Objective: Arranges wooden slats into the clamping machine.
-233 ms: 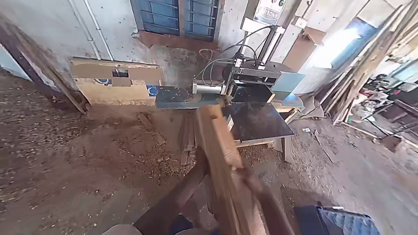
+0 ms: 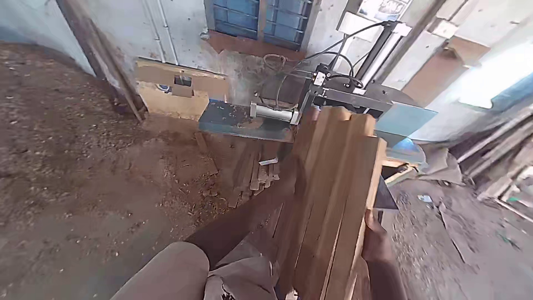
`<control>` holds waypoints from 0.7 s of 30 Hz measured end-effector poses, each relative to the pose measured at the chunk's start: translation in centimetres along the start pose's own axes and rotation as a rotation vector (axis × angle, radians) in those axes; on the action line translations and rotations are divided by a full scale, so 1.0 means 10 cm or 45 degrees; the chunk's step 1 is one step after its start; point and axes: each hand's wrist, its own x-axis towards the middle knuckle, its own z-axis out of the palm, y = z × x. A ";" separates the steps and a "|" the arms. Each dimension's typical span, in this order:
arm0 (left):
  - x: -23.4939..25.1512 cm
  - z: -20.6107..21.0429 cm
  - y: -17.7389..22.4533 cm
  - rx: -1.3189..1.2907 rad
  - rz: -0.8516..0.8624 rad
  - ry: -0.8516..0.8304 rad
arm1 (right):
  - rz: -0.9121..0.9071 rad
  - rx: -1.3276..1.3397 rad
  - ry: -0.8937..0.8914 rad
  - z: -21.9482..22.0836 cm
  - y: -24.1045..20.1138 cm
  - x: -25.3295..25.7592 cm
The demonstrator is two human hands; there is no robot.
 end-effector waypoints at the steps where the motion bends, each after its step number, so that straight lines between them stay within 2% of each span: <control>1: 0.26 0.25 -0.02 0.017 0.012 0.093 | -0.043 0.043 -0.033 -0.26 -0.01 0.16; 3: 0.65 0.70 0.02 0.100 -0.020 0.176 | -0.100 0.104 -0.118 -0.73 -0.07 0.54; 6: 0.84 1.06 0.17 0.224 -0.017 0.241 | -0.054 0.238 -0.132 -1.22 -0.08 1.02; 10: 1.00 1.48 0.54 0.372 -0.120 0.112 | 0.118 0.350 -0.013 -1.66 -0.10 1.68; 13: 1.37 1.56 0.35 0.362 -0.323 0.088 | 0.245 0.354 0.009 -1.87 0.00 2.07; 16: 1.73 1.57 0.24 0.359 -0.325 0.141 | 0.322 0.323 -0.036 -2.03 0.10 2.49; 18: 1.96 1.56 0.12 0.317 -0.340 0.125 | 0.396 0.225 -0.042 -2.14 0.13 2.74; 21: 2.10 1.60 0.22 0.276 -0.495 0.158 | 0.464 -0.007 0.027 -2.14 0.14 3.08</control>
